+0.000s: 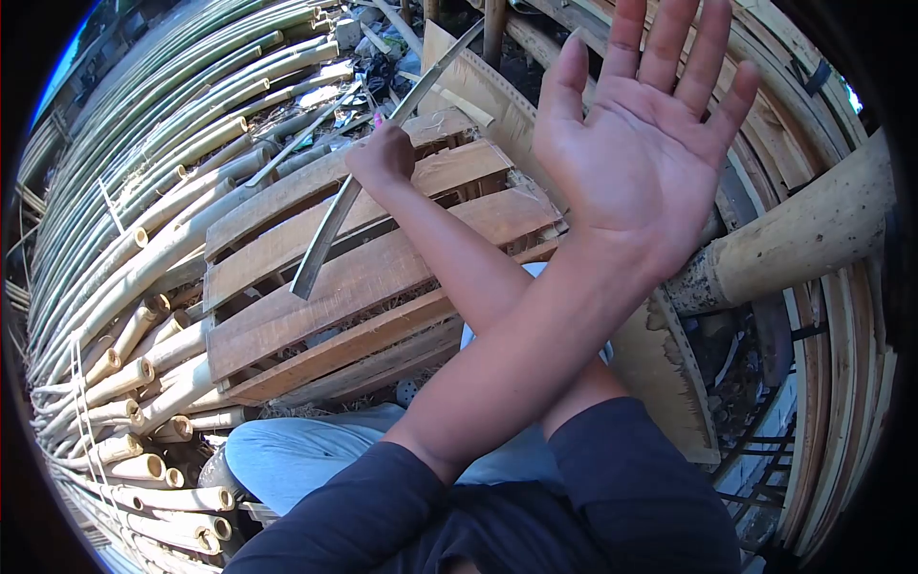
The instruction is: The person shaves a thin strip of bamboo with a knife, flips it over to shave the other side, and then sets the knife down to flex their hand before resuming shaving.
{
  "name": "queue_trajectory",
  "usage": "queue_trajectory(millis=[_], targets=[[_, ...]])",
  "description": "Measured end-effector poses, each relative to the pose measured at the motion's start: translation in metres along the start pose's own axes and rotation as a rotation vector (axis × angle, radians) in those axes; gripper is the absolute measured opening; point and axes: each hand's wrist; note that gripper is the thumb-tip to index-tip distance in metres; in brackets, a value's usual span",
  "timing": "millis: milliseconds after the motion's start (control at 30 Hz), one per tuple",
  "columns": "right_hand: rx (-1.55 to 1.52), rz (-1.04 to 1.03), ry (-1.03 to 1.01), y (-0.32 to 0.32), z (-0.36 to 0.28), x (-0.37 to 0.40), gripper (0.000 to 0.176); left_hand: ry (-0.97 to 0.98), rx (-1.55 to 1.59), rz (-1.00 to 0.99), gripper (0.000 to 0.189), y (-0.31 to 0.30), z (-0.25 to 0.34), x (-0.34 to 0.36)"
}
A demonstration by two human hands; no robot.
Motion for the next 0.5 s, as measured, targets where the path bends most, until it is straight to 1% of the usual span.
queue_trajectory(millis=[33, 67, 133, 167, 200, 233, 267, 300, 333, 400, 433, 500], targets=[[-0.007, -0.019, 0.016, 0.0, 0.0, -0.002, 0.029, 0.047, -0.168, 0.242, 0.05, 0.002, -0.002, 0.006], [-0.013, -0.037, 0.032, -0.001, 0.001, -0.005, 0.03, 0.045, -0.169, 0.236, 0.05, -0.004, 0.004, 0.009], [-0.013, -0.067, 0.042, -0.006, 0.003, -0.007, 0.031, -0.006, -0.207, 0.129, 0.052, -0.02, 0.019, 0.022], [0.026, -0.09, 0.058, -0.005, 0.005, -0.011, 0.031, 0.023, -0.241, 0.108, 0.056, -0.022, 0.023, 0.026], [0.06, -0.111, 0.071, -0.004, 0.004, -0.016, 0.032, 0.023, -0.244, 0.117, 0.056, -0.023, 0.021, 0.028], [0.095, -0.153, 0.052, -0.004, 0.005, -0.021, 0.037, 0.075, -0.276, 0.013, 0.056, -0.022, 0.018, 0.03], [0.09, -0.156, 0.054, -0.002, 0.005, -0.025, 0.037, 0.127, -0.307, -0.093, 0.056, -0.021, 0.015, 0.032], [0.032, -0.149, 0.092, -0.006, 0.002, -0.024, 0.039, 0.083, -0.511, -0.016, 0.058, -0.013, 0.018, 0.036], [-0.024, -0.139, 0.128, -0.012, -0.002, -0.023, 0.042, 0.084, -0.512, -0.01, 0.058, -0.012, 0.019, 0.041], [-0.058, -0.121, 0.156, -0.028, -0.011, -0.022, 0.043, 0.191, -0.955, -0.17, 0.059, -0.012, 0.02, 0.05], [-0.093, -0.102, 0.18, -0.035, -0.014, -0.022, 0.043, 0.201, -0.999, -0.111, 0.06, -0.01, 0.019, 0.059], [-0.132, -0.086, 0.208, -0.041, -0.014, -0.023, 0.044, 0.216, -1.043, -0.091, 0.059, -0.015, 0.021, 0.079]])
Point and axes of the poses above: each hand's wrist, its own x-axis away from the middle knuckle, its own y-axis out of the palm, z = x × y
